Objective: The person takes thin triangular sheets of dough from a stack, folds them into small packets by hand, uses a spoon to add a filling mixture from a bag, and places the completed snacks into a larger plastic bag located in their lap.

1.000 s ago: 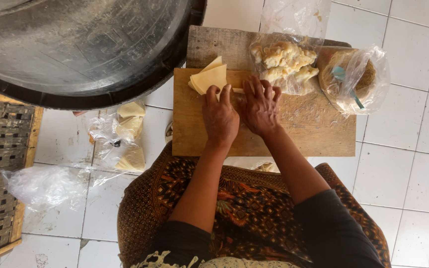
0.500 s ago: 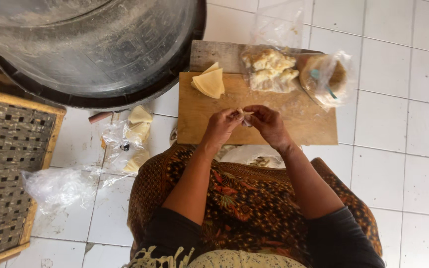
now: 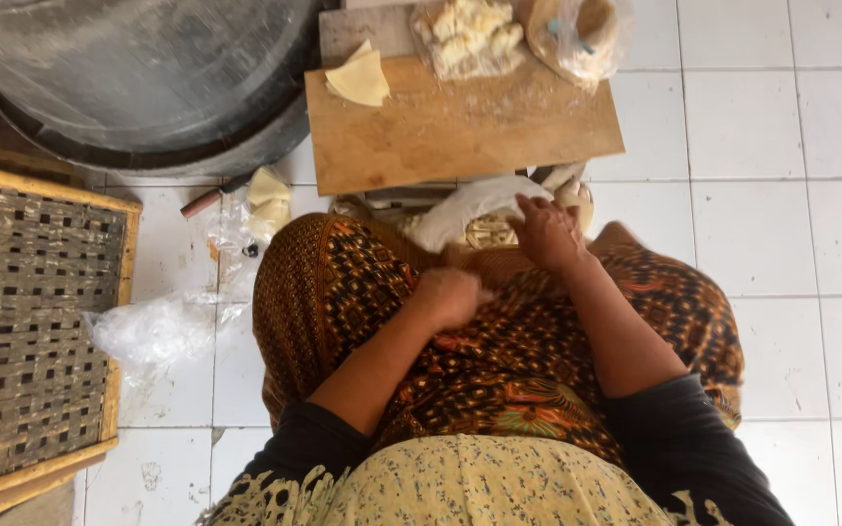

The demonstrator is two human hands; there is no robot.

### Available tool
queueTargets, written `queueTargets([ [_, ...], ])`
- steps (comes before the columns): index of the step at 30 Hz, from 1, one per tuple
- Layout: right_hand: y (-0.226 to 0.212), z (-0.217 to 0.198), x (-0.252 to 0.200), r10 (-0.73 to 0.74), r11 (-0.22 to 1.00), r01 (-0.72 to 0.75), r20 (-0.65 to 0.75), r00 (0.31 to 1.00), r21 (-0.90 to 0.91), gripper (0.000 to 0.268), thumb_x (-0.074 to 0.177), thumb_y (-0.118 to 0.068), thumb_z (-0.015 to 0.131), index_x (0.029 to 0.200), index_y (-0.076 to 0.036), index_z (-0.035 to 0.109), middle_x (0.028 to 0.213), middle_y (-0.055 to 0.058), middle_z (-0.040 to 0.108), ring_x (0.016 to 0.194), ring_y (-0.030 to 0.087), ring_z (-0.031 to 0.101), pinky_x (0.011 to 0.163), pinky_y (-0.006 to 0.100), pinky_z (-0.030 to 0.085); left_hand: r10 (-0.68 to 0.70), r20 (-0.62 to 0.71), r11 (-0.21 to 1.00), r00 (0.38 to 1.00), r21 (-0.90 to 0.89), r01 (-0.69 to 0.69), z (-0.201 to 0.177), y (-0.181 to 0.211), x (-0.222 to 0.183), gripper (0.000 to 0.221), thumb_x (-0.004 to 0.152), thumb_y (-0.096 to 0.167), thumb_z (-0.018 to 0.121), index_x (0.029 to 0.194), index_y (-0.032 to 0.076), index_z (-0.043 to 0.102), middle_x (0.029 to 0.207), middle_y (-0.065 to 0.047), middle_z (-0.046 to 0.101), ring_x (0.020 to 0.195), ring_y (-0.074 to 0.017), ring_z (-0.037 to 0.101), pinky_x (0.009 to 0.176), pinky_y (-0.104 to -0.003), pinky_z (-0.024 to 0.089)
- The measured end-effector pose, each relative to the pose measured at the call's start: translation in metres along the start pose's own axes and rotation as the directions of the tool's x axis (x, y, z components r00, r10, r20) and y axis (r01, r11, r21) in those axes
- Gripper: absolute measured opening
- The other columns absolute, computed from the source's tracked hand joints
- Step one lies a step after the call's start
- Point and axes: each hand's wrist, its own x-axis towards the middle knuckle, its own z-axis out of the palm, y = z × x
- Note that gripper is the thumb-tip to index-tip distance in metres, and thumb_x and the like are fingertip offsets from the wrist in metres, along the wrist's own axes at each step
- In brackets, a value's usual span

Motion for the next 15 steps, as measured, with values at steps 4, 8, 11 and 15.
queueTargets([
  [4,0.048,0.026,-0.02,0.304,0.944,-0.321,0.175,0.937,0.077,0.041,0.095,-0.034,0.062,0.132,-0.018,0.071,0.117,0.018,0.074,0.111,0.036,0.068,0.103,0.053,0.045,0.069,0.258,0.972,0.964,0.198,-0.122,0.045,0.024,-0.011,0.043,0.102,0.04,0.048,0.112,0.01,0.076,0.123,-0.014,0.072,0.113,-0.0335,0.066,0.096,-0.05,0.052],
  [8,0.111,0.072,-0.037,0.331,0.921,-0.384,0.402,0.854,0.058,0.039,0.094,-0.036,0.065,0.129,-0.018,0.072,0.124,0.017,0.071,0.116,0.037,0.065,0.1,0.05,0.05,0.066,0.342,0.939,0.937,0.297,-0.175,0.057,0.029,-0.001,0.037,0.095,0.026,0.049,0.113,0.009,0.078,0.121,-0.012,0.074,0.11,-0.0315,0.07,0.091,-0.049,0.056],
  [11,0.138,0.111,-0.027,0.15,0.966,-0.236,0.509,0.848,0.108,0.04,0.09,-0.034,0.072,0.125,-0.014,0.075,0.123,0.016,0.073,0.115,0.035,0.068,0.102,0.044,0.053,-0.004,0.39,0.932,0.921,0.335,-0.138,0.053,0.031,0.009,0.039,0.097,0.028,0.046,0.114,0.009,0.076,0.118,-0.011,0.076,0.109,-0.0298,0.072,0.09,-0.049,0.057],
  [15,0.137,0.136,-0.013,0.175,0.958,-0.261,0.476,0.862,0.121,0.041,0.093,-0.033,0.071,0.129,-0.013,0.072,0.126,0.017,0.071,0.117,0.036,0.066,0.102,0.046,0.051,-0.055,0.403,0.969,0.913,0.241,-0.048,0.053,0.027,0.023,0.043,0.099,0.033,0.044,0.113,0.008,0.075,0.119,-0.012,0.075,0.109,-0.0308,0.072,0.093,-0.047,0.055],
])
